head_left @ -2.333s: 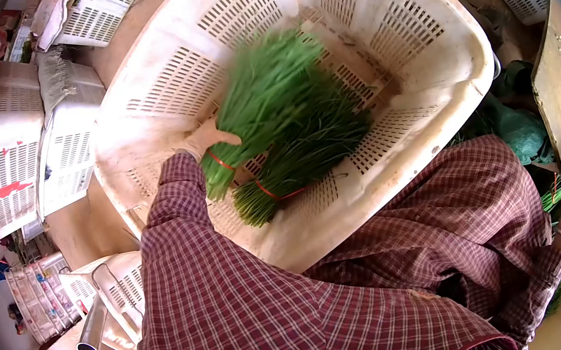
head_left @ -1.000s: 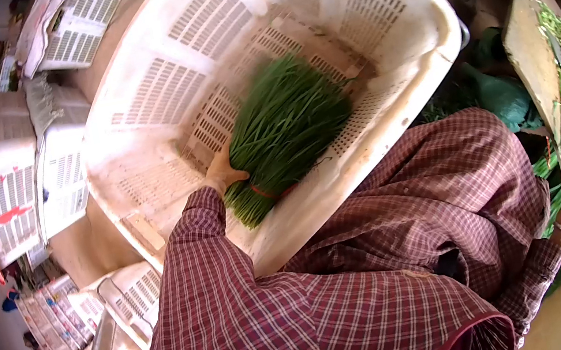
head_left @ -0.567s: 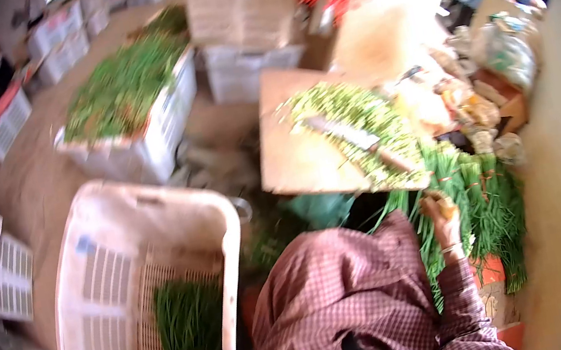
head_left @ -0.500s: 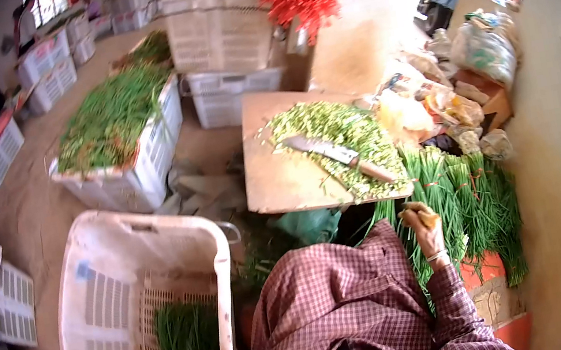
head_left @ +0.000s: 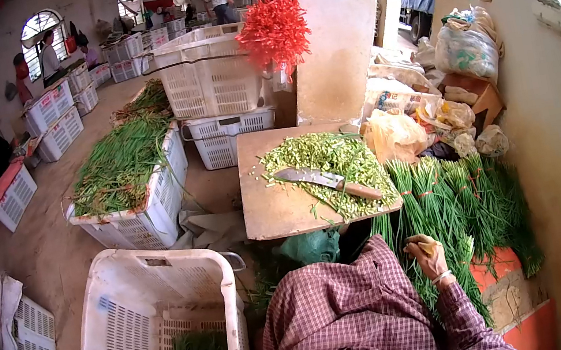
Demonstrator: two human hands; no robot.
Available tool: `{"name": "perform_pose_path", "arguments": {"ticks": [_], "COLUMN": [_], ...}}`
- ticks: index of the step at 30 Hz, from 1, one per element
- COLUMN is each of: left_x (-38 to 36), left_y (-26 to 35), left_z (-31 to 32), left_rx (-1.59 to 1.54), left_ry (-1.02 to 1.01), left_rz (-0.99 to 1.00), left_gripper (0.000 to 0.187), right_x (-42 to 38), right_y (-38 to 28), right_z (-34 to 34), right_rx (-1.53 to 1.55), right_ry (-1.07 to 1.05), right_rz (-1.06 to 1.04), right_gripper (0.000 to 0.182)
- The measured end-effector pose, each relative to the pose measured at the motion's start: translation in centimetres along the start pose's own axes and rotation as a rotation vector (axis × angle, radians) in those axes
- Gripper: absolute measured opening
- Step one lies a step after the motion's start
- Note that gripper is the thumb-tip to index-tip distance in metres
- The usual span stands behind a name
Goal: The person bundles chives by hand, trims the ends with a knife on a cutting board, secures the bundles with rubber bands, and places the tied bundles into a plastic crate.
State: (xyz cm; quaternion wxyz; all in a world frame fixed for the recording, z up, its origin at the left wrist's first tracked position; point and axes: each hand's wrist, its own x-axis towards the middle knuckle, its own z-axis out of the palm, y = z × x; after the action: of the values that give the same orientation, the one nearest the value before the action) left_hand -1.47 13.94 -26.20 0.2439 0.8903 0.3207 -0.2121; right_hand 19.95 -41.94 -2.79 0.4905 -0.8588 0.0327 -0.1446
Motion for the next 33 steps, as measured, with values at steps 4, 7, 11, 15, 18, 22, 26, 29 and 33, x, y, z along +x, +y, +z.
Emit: {"name": "perform_pose_path", "arguments": {"ticks": [4, 7, 11, 15, 18, 22, 26, 29, 33], "left_x": [1.9, 3.4, 4.7, 5.8, 6.6, 7.8, 4.0, -0.7, -8.5], "left_y": [-0.2, 0.3, 1.2, 2.2, 3.3, 4.3, 10.0, 14.3, 19.3], "left_z": [-0.3, -0.8, -1.3, -2.0, -3.3, -6.6, -13.0, -16.8, -18.5], "left_rx": [-0.144, -0.302, -0.55, -0.78, -0.919, -1.083, -1.167, -1.151, -0.981], "left_ry": [-0.061, -0.146, -0.284, -0.432, -0.512, -0.538, -0.374, -0.097, 0.296], "left_rz": [0.08, 0.107, 0.071, 0.022, 0.018, 0.1, 0.197, 0.252, 0.497], "left_gripper": [0.064, 0.062, 0.059, 0.056, 0.055, 0.053, 0.055, 0.06, 0.051], "right_x": [-2.9, -6.0, -9.4, -9.6, -7.0, -2.3, 4.6, 10.0, 15.3], "right_y": [0.1, 3.8, 10.7, 9.9, 10.2, 9.2, 11.0, 11.6, 13.5], "right_z": [-3.1, -5.6, -8.1, -8.6, -8.3, -6.8, -3.8, -1.0, 1.7], "right_rx": [-0.091, -0.392, -0.531, -0.413, -0.336, -0.327, -0.38, -0.626, -0.653], "right_ry": [0.019, -0.023, -0.077, 0.06, 0.115, 0.158, 0.18, 0.213, 0.073], "right_rz": [0.119, 0.142, 0.085, 0.318, 0.268, 0.194, 0.068, 0.081, 0.234], "right_gripper": [0.025, 0.026, 0.028, 0.029, 0.031, 0.037, 0.066, 0.087, 0.103]}}
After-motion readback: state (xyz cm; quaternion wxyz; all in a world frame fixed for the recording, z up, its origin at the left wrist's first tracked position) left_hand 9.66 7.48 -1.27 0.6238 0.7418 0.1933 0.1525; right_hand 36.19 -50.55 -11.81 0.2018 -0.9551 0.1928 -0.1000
